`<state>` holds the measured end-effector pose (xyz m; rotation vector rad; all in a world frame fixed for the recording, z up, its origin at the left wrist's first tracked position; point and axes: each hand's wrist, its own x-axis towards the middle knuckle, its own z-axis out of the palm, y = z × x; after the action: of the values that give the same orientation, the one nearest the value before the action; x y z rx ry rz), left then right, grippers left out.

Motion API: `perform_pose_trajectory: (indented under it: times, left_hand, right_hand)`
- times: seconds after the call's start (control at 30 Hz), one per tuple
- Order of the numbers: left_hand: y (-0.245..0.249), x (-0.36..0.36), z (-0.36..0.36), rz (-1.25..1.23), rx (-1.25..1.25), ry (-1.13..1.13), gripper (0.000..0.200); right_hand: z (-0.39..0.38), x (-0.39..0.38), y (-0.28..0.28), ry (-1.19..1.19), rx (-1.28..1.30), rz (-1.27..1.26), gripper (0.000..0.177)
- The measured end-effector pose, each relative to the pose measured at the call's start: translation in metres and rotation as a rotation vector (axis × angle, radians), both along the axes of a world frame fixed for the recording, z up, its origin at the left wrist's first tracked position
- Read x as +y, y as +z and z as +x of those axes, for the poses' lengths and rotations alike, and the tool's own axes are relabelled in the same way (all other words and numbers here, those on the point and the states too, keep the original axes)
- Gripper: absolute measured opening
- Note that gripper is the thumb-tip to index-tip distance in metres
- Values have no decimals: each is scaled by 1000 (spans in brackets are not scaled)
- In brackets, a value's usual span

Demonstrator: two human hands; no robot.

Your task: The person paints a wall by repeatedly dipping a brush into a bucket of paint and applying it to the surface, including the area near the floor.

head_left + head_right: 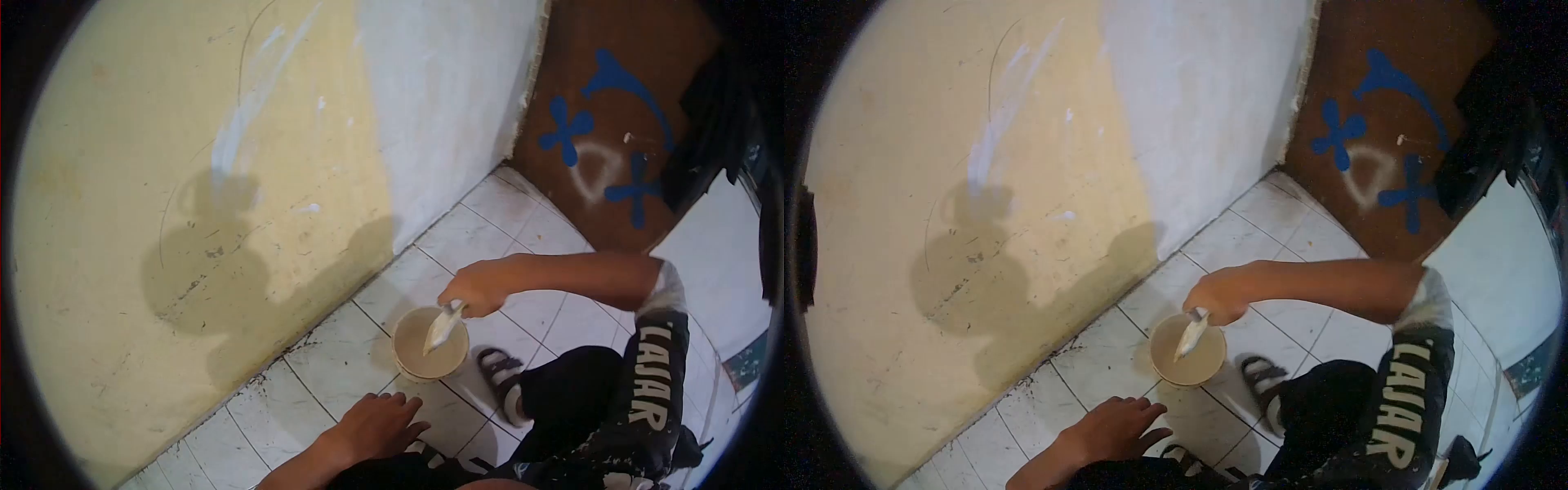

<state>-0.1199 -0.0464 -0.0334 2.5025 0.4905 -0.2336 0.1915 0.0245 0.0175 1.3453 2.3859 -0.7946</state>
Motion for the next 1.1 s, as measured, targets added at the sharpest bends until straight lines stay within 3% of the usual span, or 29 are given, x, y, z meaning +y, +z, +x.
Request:
perform_pose_trajectory:
  times: [0.07, 0.27, 0.3, 0.37, 0.53, 0.6, 0.63, 0.7, 0.8, 1.03, 1.1]
  left_hand:
    - [2, -2, -8, 16, 17, 10, 45]
    - [27, -22, -34, -4, 290, 243, 52]
    - [24, -26, -38, -32, 303, 259, 52]
    - [18, -36, -44, 57, 100, 357, 39]
    - [41, -44, -36, 22, 199, 521, 34]
    - [45, -46, -33, 89, 184, 554, 32]
    - [48, -46, -30, 70, 204, 572, 32]
    - [51, -41, -22, -22, 329, 555, 42]
    - [45, -32, -14, -50, 362, 518, 43]
    - [30, -8, -4, -33, 350, 476, 42]
    - [30, -4, -2, -55, 366, 466, 41]
  right_hand:
    - [-19, 5, -17, 189, -242, -88, 31]
    - [-38, 8, -71, 252, -306, -75, 33]
    - [-37, 6, -79, 276, -293, -98, 33]
    - [-34, 9, -93, 318, -263, -115, 35]
    - [-29, 10, -164, 499, -176, -161, 29]
    - [-23, 11, -198, 511, -115, 48, 28]
    - [-23, 13, -209, 532, -97, 31, 28]
    - [-26, 19, -215, 439, -219, 8, 27]
    - [-19, 25, -224, 425, -68, 98, 18]
    - [-18, 20, -256, 419, -70, 70, 17]
    - [-16, 18, -260, 410, 85, 113, 18]
